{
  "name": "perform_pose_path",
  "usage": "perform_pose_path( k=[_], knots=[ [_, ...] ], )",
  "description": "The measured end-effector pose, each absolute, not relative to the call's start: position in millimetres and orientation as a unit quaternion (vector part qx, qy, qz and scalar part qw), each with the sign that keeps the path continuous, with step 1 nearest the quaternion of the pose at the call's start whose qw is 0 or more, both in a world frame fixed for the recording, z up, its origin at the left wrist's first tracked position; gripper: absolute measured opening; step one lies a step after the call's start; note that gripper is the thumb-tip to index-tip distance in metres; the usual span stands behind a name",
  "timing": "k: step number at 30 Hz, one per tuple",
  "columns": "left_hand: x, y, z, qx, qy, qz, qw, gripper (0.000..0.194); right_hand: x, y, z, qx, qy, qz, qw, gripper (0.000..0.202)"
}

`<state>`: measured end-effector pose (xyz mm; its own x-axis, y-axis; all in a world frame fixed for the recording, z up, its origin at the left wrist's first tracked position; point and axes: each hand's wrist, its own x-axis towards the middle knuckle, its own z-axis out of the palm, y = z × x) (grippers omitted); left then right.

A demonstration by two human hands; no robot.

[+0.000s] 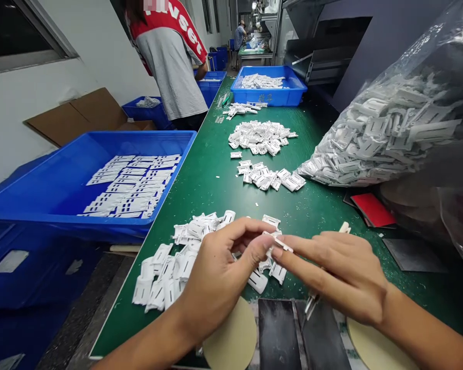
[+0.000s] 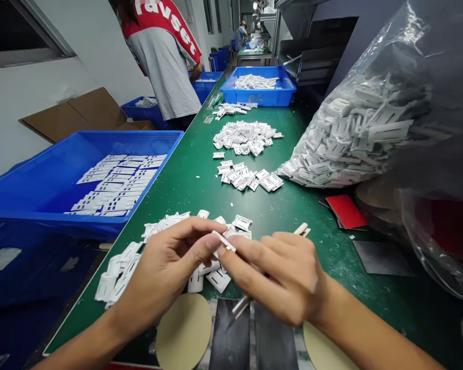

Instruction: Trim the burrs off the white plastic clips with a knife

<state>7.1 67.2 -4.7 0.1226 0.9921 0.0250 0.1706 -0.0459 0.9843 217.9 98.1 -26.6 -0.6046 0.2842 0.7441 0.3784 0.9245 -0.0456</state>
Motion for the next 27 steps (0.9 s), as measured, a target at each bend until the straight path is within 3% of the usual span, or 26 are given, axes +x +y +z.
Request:
perform_pose_path(
  k=[3,6,11,17,21,24,27],
  knots=[
    [6.6,68.2,-4.1,0.568,0.511,0.456,0.456,0.015,214.9,95.3,-24.0,-0.231,-0.862,0.029,0.451,0.036],
    [7.5,66.5,-5.6,0.632,0.482,0.467,0.389,0.016,211.5,96.4,-19.1,-0.287,-0.852,0.104,0.425,0.019],
    [8.9,63.5,-9.3,0.689,0.458,0.435,0.355,0.021,205.9,92.9,-14.3,-0.302,-0.849,0.115,0.418,0.005],
    [7.3,68.0,-11.8,0.841,0.404,0.351,0.075,0.013,205.2,85.2,-19.2,-0.316,-0.830,0.052,0.457,0.006],
    [7.7,68.9,-13.3,0.866,0.386,0.316,-0.032,0.029,203.7,80.5,-19.5,-0.316,-0.832,0.036,0.455,0.008],
    [9.1,65.9,-14.2,0.864,0.373,0.335,-0.034,0.028,203.1,77.0,-17.6,-0.306,-0.840,0.037,0.447,0.009],
    [8.1,63.2,-13.5,0.847,0.378,0.373,0.032,0.025,204.5,75.5,-15.9,-0.284,-0.852,0.032,0.439,0.010]
  ],
)
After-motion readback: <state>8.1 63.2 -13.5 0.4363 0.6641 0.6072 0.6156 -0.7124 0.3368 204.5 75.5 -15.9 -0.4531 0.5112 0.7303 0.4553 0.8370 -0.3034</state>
